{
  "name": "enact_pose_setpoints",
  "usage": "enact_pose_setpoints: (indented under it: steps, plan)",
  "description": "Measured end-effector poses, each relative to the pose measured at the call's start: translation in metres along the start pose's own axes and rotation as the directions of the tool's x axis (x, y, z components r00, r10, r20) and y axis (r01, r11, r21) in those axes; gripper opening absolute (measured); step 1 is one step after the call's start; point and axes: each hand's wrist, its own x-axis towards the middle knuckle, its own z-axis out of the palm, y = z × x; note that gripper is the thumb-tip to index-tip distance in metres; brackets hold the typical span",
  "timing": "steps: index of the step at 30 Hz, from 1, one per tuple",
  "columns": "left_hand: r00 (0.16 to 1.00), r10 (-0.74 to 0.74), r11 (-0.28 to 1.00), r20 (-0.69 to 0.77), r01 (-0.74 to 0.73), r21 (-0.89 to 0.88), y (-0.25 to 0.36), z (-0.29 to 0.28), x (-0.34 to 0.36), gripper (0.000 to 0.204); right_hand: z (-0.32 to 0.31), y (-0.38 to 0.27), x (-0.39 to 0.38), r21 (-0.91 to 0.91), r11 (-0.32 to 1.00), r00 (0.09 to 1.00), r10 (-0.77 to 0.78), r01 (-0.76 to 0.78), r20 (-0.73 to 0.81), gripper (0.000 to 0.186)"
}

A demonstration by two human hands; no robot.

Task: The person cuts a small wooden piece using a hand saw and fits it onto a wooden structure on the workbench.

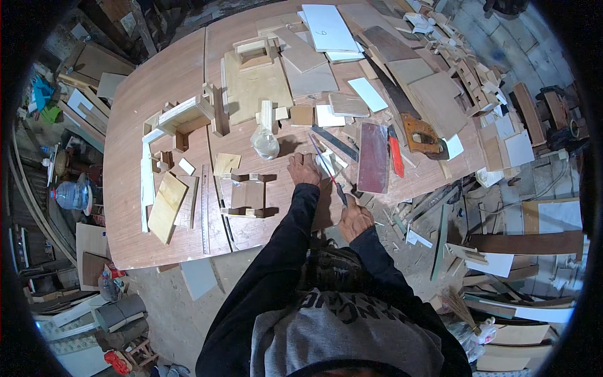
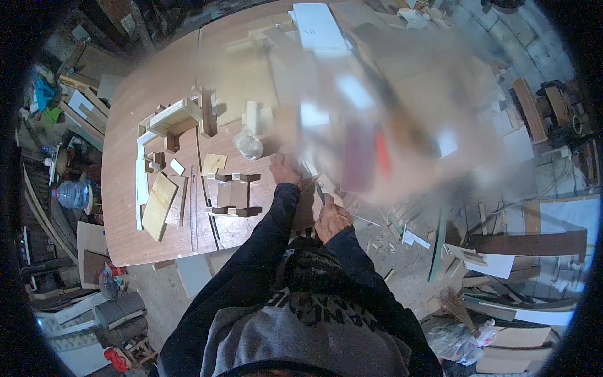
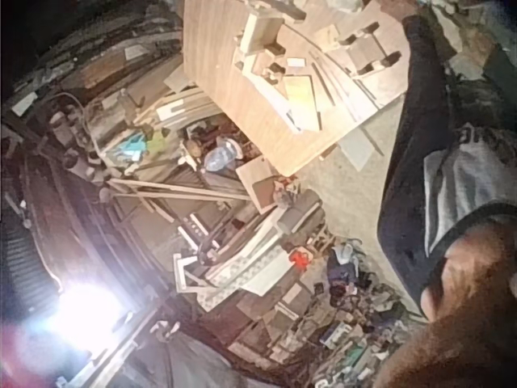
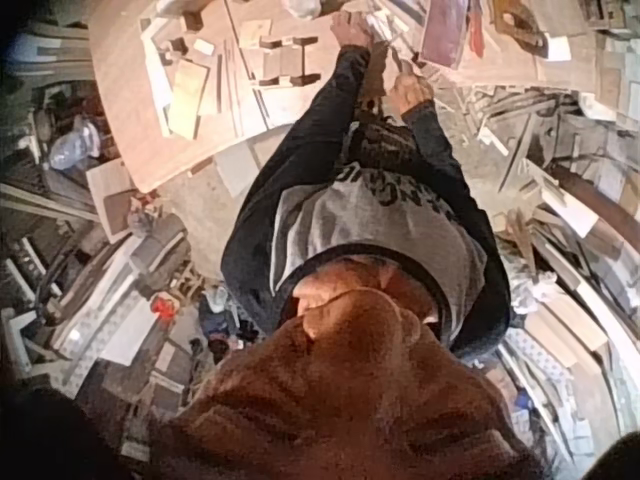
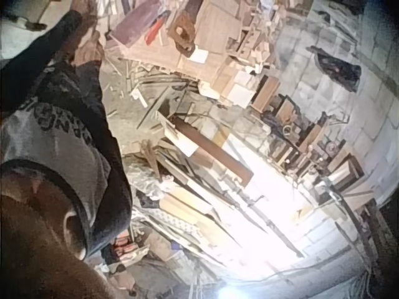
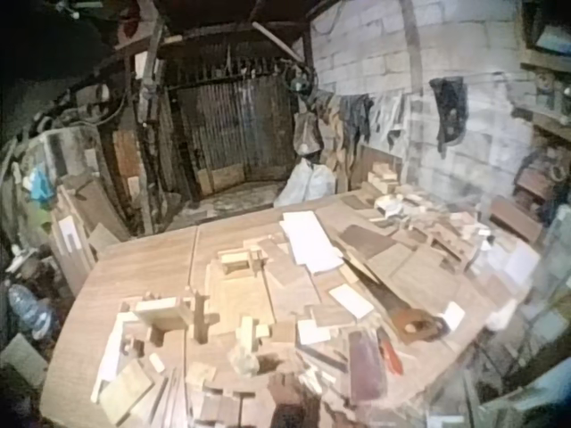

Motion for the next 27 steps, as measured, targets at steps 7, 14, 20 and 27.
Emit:
enact_pose_setpoints:
  steps: [7, 14, 20, 27]
  plan:
    - [0.995, 0.01, 0.891, 0.097, 0.035, -0.453, 0.011, -0.039, 0.014, 0.042, 0.008, 0.009, 0.007, 0.136, 0.989, 0.991, 0.065, -0.05, -0.113, 0.034]
    - [0.999, 0.046, 0.968, 0.025, -0.038, -0.249, 0.022, -0.05, 0.017, 0.035, -0.002, 0.03, 0.006, 0.274, 0.959, 0.991, 0.096, -0.068, -0.092, 0.033]
    - [0.956, -0.177, 0.626, 0.234, 0.293, -0.722, 0.01, -0.028, 0.025, 0.027, -0.019, 0.053, 0.012, 0.305, 0.952, 0.973, 0.096, -0.028, -0.211, 0.03]
    - [0.912, 0.351, 0.862, -0.212, -0.404, -0.308, 0.061, -0.07, 0.026, 0.029, -0.028, 0.047, 0.055, 0.766, 0.632, 0.93, 0.203, 0.114, -0.306, 0.024]
